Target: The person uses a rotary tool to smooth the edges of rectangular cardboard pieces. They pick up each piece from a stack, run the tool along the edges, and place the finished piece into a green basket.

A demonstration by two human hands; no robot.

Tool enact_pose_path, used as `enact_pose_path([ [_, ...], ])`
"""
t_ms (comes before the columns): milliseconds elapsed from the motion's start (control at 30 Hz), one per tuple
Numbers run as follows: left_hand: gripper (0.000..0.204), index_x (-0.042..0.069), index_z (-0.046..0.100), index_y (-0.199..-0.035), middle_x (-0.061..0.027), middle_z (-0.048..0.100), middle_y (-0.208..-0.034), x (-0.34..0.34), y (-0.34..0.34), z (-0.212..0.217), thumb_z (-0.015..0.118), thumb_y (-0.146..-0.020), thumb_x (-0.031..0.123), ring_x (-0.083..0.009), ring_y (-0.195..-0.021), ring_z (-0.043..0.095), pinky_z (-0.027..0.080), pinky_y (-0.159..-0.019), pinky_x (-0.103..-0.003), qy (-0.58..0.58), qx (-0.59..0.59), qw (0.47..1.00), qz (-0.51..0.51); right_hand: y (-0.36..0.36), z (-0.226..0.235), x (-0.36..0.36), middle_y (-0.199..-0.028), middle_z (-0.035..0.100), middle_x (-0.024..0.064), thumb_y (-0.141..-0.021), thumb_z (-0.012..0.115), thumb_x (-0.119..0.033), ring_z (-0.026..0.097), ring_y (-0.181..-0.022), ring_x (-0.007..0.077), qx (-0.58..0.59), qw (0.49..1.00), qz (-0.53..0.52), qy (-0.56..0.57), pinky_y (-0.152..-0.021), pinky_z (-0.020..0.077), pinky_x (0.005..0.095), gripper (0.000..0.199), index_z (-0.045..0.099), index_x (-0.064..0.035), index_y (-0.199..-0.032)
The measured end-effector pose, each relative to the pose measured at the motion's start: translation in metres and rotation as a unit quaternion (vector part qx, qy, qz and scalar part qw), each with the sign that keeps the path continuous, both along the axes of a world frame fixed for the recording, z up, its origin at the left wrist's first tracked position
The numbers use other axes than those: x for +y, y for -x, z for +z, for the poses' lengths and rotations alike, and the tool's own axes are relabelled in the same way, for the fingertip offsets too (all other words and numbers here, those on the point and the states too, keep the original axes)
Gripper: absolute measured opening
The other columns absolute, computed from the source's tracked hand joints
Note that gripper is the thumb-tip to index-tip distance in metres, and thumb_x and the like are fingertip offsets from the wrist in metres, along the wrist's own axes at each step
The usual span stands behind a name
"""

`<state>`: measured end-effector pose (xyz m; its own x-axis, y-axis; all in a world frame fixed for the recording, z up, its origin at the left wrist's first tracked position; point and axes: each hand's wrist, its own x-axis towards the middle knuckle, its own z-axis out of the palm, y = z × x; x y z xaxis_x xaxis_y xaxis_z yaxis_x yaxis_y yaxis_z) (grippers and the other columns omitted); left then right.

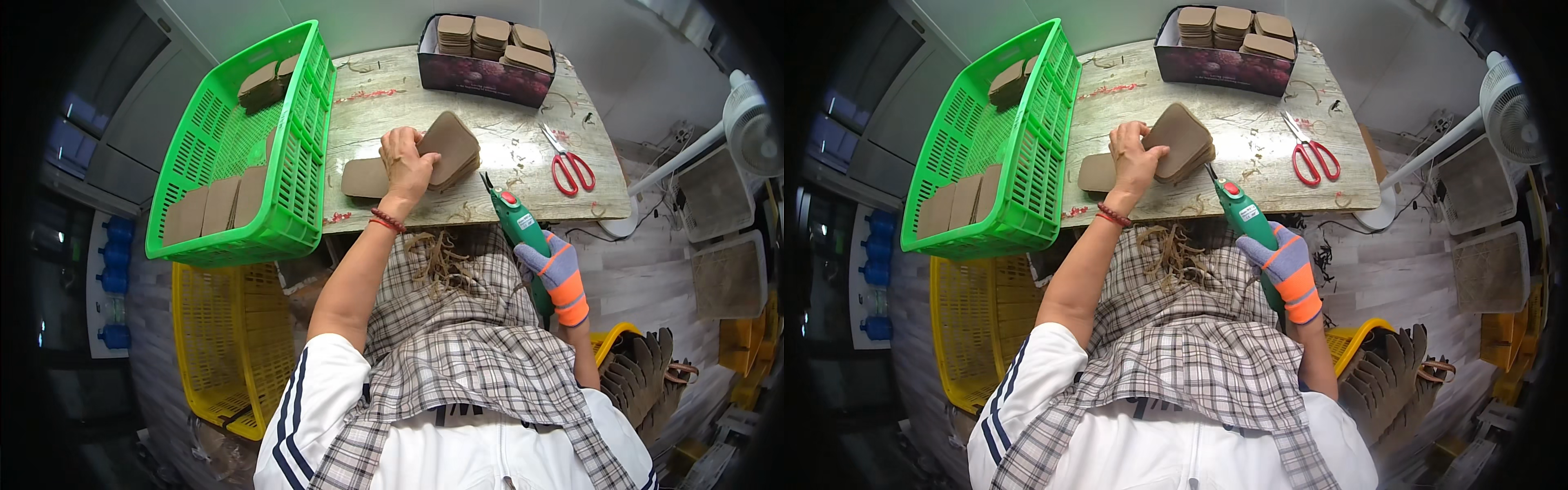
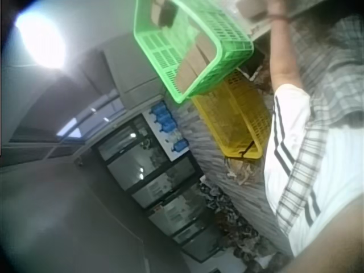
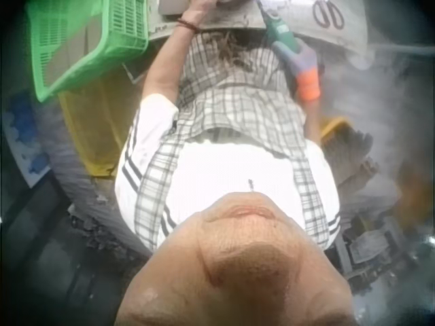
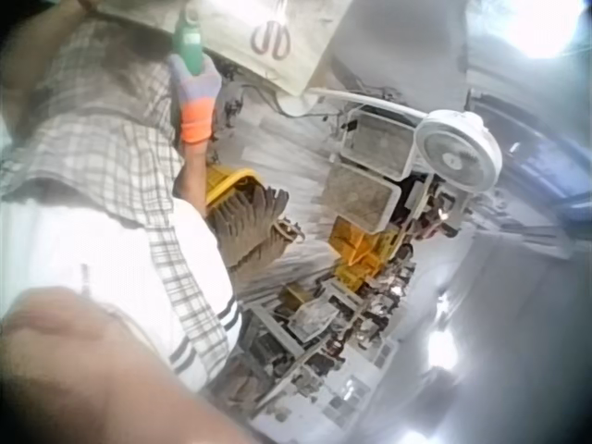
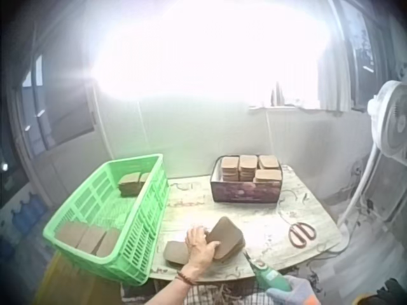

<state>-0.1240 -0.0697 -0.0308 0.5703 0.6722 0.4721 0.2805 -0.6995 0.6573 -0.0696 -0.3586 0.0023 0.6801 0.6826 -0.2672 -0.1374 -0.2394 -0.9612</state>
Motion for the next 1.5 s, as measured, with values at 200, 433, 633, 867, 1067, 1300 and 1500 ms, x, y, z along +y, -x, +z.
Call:
enact_pose_path([
  [200,0.024,0.004,0.047,-0.094,-0.006,0.061,-0.096,-0.022,0.002,0.016,0.066,-0.081,-0.001,-0.0171,-0.084,0.06,0.052,-0.072,-0.033,0.506,-0.359,0.772,-0.136,-0.001,0.0,0.001,-0.066,0.06,0.001,-0.078,0.073,-0.019,0.051,-0.052,0.0048,-0.006,1.0,-0.014,-0.012,-0.047,0.0401,0.0203,0.031,0.06,0.0009,-0.098],
  [433,0.04,0.005,0.047,-0.122,-0.0085,0.055,-0.119,-0.062,-0.001,0.031,0.056,-0.085,-0.008,-0.0242,-0.109,0.054,0.044,-0.098,-0.041,0.651,-0.479,0.559,-0.187,0.008,0.014,0.01,-0.065,0.059,0.0012,-0.078,0.073,-0.019,0.052,-0.051,0.0051,-0.05,0.998,-0.027,-0.008,-0.046,0.0409,0.0204,0.03,0.06,0.0013,-0.096],
  [633,0.04,0.006,0.047,-0.122,-0.0095,0.055,-0.12,-0.072,-0.007,0.022,0.055,-0.085,-0.008,-0.0257,-0.111,0.054,0.044,-0.1,-0.041,0.659,-0.491,0.527,-0.215,0.013,0.027,0.011,-0.067,0.06,0.0013,-0.079,0.072,-0.016,0.052,-0.052,0.0051,-0.051,0.998,-0.032,-0.016,-0.047,0.042,0.0201,0.027,0.06,0.0015,-0.096],
  [867,0.038,0.005,0.048,-0.121,-0.0102,0.058,-0.117,-0.091,0.001,0.018,0.054,-0.086,-0.009,-0.0252,-0.109,0.056,0.048,-0.096,-0.039,0.68,-0.435,0.545,-0.228,0.008,0.028,0.01,-0.069,0.062,0.0002,-0.08,0.072,-0.015,0.053,-0.053,0.0039,-0.053,0.997,-0.039,-0.038,-0.048,0.0418,0.0194,0.027,0.062,0.0012,-0.099],
  [1067,0.034,0.005,0.055,-0.114,-0.0093,0.062,-0.112,-0.099,0.013,-0.002,0.056,-0.084,-0.011,-0.0217,-0.102,0.061,0.051,-0.091,-0.036,0.662,-0.404,0.569,-0.274,0.004,0.037,0.009,-0.065,0.059,-0.0008,-0.079,0.072,-0.016,0.052,-0.054,0.0031,-0.046,0.997,-0.054,-0.034,-0.048,0.0403,0.0191,0.024,0.063,0.0001,-0.095],
  [1300,0.032,0.002,0.06,-0.109,-0.008,0.065,-0.104,-0.068,0.038,-0.001,0.057,-0.081,-0.013,-0.0174,-0.095,0.063,0.053,-0.085,-0.03,0.604,-0.331,0.669,-0.279,-0.002,0.047,-0.002,-0.067,0.059,-0.0011,-0.078,0.073,-0.018,0.051,-0.055,0.0032,-0.076,0.997,-0.001,-0.001,-0.05,0.0408,0.02,0.026,0.063,0.0,-0.096],
  [1500,0.039,-0.001,0.06,-0.112,-0.0049,0.065,-0.103,-0.022,0.059,0.008,0.059,-0.075,-0.015,-0.0116,-0.093,0.06,0.049,-0.086,-0.026,0.522,-0.207,0.768,-0.308,0.002,0.054,-0.008,-0.069,0.06,0.0001,-0.078,0.072,-0.016,0.052,-0.056,0.0048,-0.069,0.997,0.034,0.031,-0.051,0.0424,0.0205,0.029,0.061,0.0003,-0.1],
])
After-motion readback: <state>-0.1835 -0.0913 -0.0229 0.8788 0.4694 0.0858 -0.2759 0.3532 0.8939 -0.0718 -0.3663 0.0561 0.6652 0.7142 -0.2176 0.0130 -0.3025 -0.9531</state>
